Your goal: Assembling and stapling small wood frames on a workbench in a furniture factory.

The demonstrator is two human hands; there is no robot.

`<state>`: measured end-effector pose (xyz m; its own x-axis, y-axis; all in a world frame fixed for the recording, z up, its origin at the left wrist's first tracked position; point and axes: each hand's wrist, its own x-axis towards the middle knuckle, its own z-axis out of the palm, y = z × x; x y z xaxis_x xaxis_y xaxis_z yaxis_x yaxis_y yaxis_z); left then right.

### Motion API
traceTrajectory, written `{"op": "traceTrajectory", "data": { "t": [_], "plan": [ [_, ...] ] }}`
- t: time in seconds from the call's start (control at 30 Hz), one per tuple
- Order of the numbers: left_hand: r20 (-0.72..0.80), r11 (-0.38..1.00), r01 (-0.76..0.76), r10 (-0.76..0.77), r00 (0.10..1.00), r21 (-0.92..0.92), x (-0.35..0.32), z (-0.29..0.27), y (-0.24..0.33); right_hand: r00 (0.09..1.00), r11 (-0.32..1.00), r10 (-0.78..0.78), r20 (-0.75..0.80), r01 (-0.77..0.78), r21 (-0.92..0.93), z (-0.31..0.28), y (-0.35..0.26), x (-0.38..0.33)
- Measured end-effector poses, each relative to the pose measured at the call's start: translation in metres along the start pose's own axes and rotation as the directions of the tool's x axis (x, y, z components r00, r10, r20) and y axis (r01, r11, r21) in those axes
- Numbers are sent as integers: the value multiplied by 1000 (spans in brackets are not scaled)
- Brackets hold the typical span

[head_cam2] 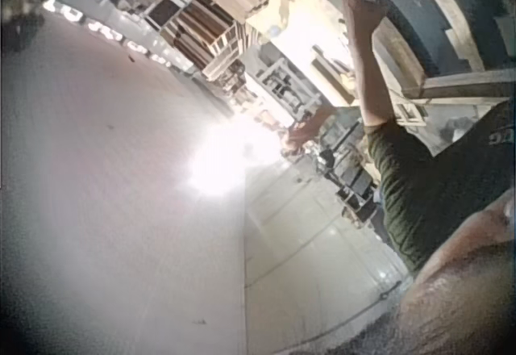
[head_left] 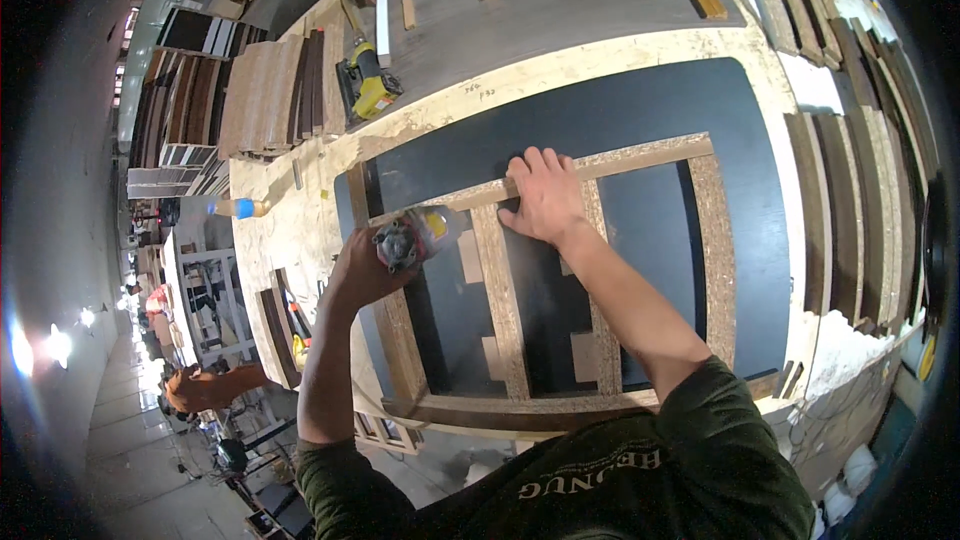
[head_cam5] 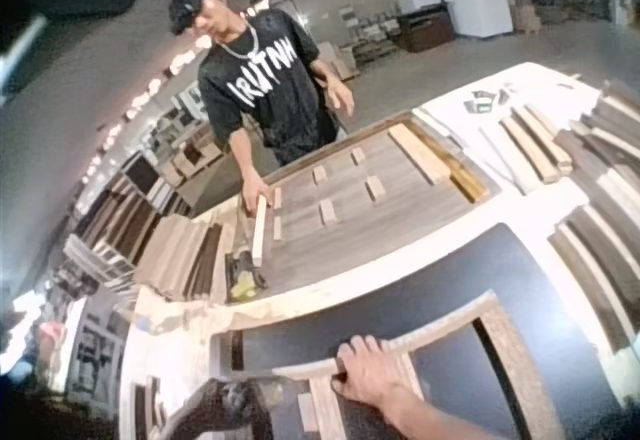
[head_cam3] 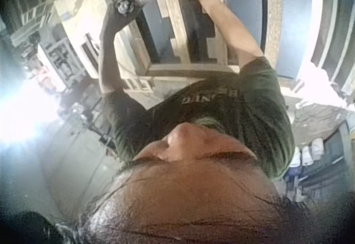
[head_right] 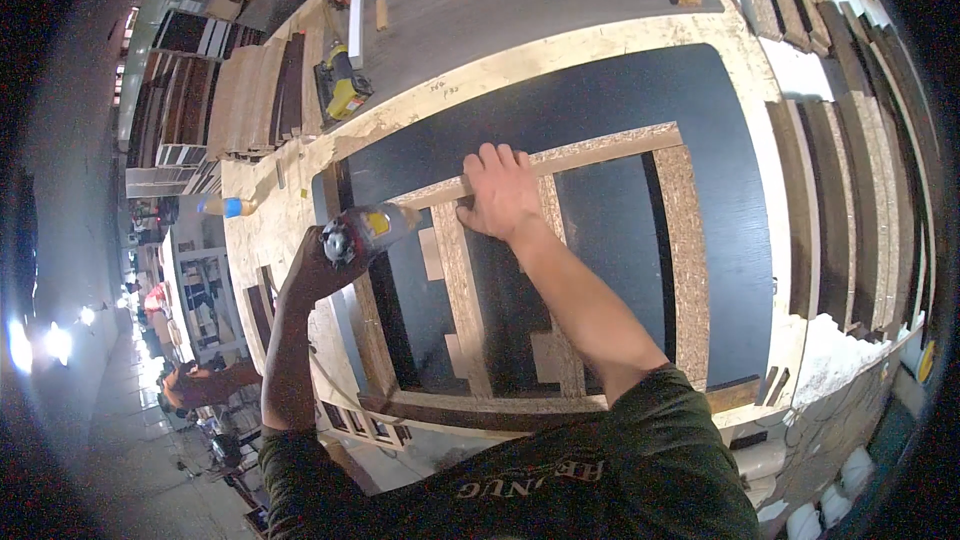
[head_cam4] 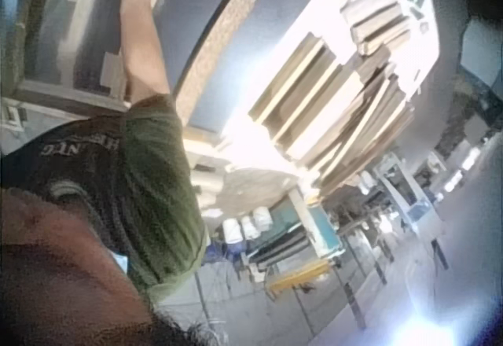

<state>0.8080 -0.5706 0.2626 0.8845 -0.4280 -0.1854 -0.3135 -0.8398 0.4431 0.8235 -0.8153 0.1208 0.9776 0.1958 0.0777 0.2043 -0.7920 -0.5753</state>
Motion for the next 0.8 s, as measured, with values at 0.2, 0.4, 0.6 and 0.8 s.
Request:
{"op": "traceTrajectory", "data": {
  "t": [0.2, 0.4, 0.6, 0.8],
  "plan": [
    [128, 962, 238, -222, 967, -132, 39, 19, -10, 997, 999, -24, -67, 26, 33, 2, 6, 2],
    [126, 965, 197, -177, 976, -172, 40, 28, -28, 998, 999, -21, -65, 23, 32, 5, 6, 3],
    [91, 971, 235, -231, 969, -36, 32, 34, -48, 1000, 999, -12, 11, 12, 34, 0, 4, 2],
    [150, 972, 191, -170, 974, -138, 41, 35, -38, 1000, 999, -17, -15, 17, 36, 0, 7, 0]
  ]
}}
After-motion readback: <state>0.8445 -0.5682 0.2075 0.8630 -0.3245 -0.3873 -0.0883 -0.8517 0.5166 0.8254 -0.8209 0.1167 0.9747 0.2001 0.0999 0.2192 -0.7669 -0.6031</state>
